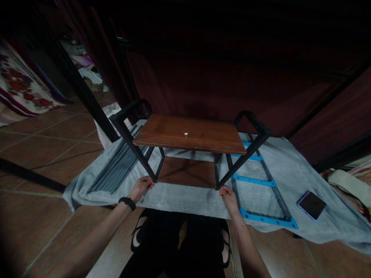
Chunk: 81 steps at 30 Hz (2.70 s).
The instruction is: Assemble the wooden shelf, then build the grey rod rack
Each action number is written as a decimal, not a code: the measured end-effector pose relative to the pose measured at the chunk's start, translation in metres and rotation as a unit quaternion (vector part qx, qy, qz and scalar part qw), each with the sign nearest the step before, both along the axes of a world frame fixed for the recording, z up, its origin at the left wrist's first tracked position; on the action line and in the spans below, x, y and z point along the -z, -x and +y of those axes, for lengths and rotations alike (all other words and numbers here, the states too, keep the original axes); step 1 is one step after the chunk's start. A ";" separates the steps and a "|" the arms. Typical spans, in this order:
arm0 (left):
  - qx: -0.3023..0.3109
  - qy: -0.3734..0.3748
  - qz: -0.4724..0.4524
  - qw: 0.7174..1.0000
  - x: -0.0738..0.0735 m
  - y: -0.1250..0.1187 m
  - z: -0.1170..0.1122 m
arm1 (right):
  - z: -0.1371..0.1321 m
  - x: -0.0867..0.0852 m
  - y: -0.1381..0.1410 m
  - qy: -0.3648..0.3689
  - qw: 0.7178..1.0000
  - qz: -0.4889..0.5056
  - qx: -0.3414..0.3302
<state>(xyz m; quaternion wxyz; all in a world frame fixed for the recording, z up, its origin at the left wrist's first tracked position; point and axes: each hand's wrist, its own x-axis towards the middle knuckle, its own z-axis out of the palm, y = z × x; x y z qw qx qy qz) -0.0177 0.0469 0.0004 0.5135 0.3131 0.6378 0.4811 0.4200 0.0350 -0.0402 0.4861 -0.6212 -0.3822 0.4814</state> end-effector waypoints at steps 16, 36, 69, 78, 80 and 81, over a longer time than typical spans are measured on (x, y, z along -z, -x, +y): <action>-0.012 0.003 -0.012 1.000 -0.001 0.001 0.005 | 0.005 0.000 0.005 -0.016 1.000 -0.024 0.006; -0.041 -0.037 -0.013 0.998 -0.008 -0.011 0.006 | 0.002 0.003 0.002 -0.016 0.999 -0.049 -0.011; -0.070 -0.102 0.042 0.992 -0.095 0.035 -0.001 | -0.004 -0.073 -0.008 -0.012 0.998 0.032 0.056; -0.015 -0.215 0.034 0.976 -0.200 0.035 -0.011 | -0.004 -0.158 -0.025 -0.096 0.991 0.048 0.075; -0.006 -0.227 0.019 0.974 -0.218 0.034 -0.012 | -0.003 -0.172 -0.029 -0.113 0.990 0.049 0.065; -0.004 -0.229 0.008 0.973 -0.226 0.033 -0.012 | -0.002 -0.181 -0.031 -0.118 0.990 0.054 0.059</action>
